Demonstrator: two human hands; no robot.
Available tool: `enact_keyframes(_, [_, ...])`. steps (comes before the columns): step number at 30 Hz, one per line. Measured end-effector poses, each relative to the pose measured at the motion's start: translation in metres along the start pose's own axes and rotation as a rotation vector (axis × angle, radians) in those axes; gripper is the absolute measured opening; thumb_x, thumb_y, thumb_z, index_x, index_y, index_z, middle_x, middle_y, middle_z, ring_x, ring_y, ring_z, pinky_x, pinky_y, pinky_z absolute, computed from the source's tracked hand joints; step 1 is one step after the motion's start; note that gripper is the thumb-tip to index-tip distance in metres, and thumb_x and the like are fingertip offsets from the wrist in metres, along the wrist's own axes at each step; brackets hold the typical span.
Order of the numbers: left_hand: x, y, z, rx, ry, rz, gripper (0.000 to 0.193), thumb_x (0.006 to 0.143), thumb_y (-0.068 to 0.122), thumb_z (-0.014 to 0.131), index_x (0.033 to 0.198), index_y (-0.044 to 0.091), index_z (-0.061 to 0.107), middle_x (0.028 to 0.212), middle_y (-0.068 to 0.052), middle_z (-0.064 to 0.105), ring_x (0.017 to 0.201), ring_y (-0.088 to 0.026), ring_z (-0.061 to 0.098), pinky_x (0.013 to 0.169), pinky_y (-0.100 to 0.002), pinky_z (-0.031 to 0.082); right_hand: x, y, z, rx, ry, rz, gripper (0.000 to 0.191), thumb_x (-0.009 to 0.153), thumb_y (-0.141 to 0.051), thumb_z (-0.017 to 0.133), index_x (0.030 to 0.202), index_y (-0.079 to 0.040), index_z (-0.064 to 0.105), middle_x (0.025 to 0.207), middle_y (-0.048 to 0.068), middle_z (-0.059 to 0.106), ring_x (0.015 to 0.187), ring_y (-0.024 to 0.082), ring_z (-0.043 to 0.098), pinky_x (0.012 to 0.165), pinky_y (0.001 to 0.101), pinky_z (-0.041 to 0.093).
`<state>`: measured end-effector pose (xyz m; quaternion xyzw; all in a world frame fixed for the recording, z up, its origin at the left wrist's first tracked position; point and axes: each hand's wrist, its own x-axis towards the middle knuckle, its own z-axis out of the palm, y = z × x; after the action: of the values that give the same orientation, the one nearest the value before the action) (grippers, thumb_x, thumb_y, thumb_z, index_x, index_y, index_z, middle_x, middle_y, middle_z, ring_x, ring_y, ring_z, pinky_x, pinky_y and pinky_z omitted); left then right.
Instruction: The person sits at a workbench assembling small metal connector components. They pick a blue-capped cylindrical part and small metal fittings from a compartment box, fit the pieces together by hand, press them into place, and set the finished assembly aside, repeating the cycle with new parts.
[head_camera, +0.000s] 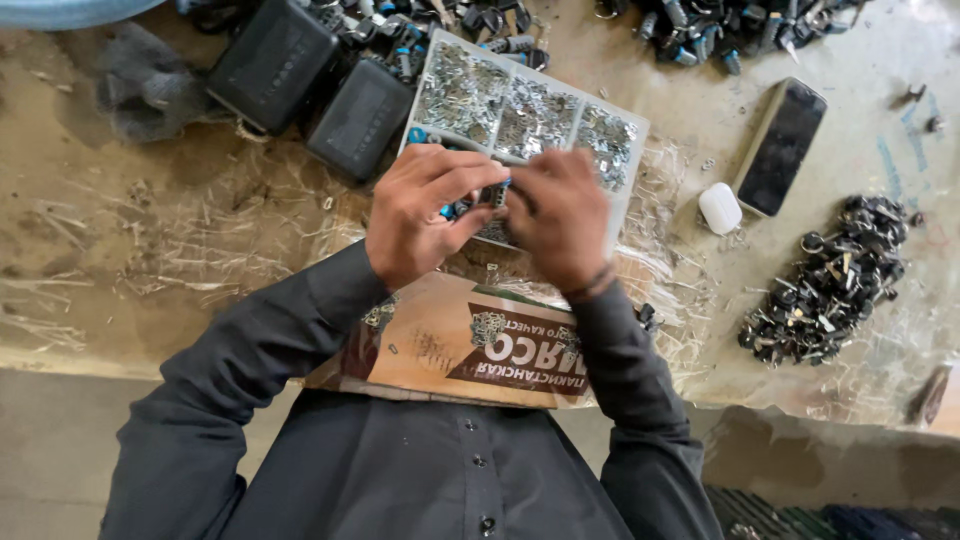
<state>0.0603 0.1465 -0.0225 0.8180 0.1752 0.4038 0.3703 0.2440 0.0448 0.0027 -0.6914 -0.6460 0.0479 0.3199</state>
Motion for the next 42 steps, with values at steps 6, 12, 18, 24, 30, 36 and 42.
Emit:
enact_keyframes(6, [0.004, -0.001, 0.004, -0.019, 0.010, -0.004, 0.040, 0.087, 0.013, 0.088, 0.123, 0.012, 0.071, 0.122, -0.005, 0.071, 0.110, -0.028, 0.065, 0.097, -0.041, 0.051, -0.001, 0.002, -0.006, -0.218, 0.131, -0.058, 0.010, 0.093, -0.010, 0.084, 0.100, -0.007, 0.078, 0.092, 0.004, 0.063, 0.086, 0.020, 0.057, 0.072, 0.0342, 0.049])
enact_keyframes(12, [0.005, -0.003, 0.003, 0.025, -0.018, 0.008, 0.039, 0.087, 0.017, 0.087, 0.122, 0.012, 0.071, 0.122, -0.005, 0.071, 0.108, -0.029, 0.063, 0.097, -0.041, 0.051, -0.009, -0.001, -0.011, 0.223, 0.093, 0.237, 0.012, 0.092, -0.003, 0.085, 0.103, -0.006, 0.079, 0.093, 0.003, 0.067, 0.072, 0.012, 0.060, 0.064, 0.0278, 0.048])
enact_keyframes(18, [0.006, -0.005, 0.004, 0.026, 0.018, 0.011, 0.041, 0.086, 0.020, 0.090, 0.121, 0.013, 0.071, 0.118, -0.006, 0.070, 0.104, -0.028, 0.064, 0.094, -0.040, 0.051, -0.014, 0.003, -0.005, 0.770, 0.071, 0.392, 0.014, 0.097, 0.008, 0.072, 0.109, 0.001, 0.074, 0.106, 0.006, 0.071, 0.084, 0.010, 0.069, 0.072, 0.0248, 0.059])
enact_keyframes(24, [0.006, -0.007, 0.003, 0.030, 0.020, 0.025, 0.039, 0.087, 0.019, 0.090, 0.121, 0.012, 0.071, 0.118, -0.007, 0.070, 0.103, -0.028, 0.064, 0.094, -0.040, 0.051, -0.018, 0.002, 0.003, 0.527, 0.107, 0.152, 0.017, 0.098, 0.008, 0.073, 0.114, 0.001, 0.073, 0.109, 0.010, 0.073, 0.094, 0.014, 0.072, 0.079, 0.0246, 0.064])
enact_keyframes(30, [0.007, -0.009, 0.001, 0.038, 0.000, 0.059, 0.036, 0.089, 0.015, 0.086, 0.122, 0.012, 0.071, 0.120, -0.006, 0.070, 0.108, -0.027, 0.065, 0.099, -0.042, 0.051, -0.016, 0.001, 0.000, 0.759, -0.006, 0.463, 0.046, 0.095, 0.005, 0.075, 0.139, 0.001, 0.061, 0.108, 0.012, 0.078, 0.098, 0.011, 0.074, 0.087, 0.0249, 0.062])
enact_keyframes(36, [0.005, -0.010, 0.001, 0.029, -0.009, 0.072, 0.034, 0.091, 0.013, 0.085, 0.123, 0.011, 0.072, 0.121, -0.005, 0.070, 0.108, -0.028, 0.062, 0.097, -0.041, 0.051, -0.015, 0.000, -0.003, 0.650, -0.041, 0.431, 0.044, 0.095, 0.004, 0.076, 0.137, 0.004, 0.062, 0.107, 0.013, 0.079, 0.099, 0.011, 0.074, 0.088, 0.0259, 0.062])
enact_keyframes(42, [0.003, -0.012, 0.002, 0.065, -0.020, 0.126, 0.032, 0.092, 0.010, 0.085, 0.122, 0.010, 0.073, 0.120, -0.004, 0.070, 0.106, -0.028, 0.062, 0.096, -0.040, 0.051, -0.012, -0.005, -0.004, 0.577, -0.060, 0.420, 0.032, 0.095, 0.002, 0.076, 0.125, 0.004, 0.066, 0.105, 0.011, 0.080, 0.098, 0.011, 0.076, 0.088, 0.0254, 0.062])
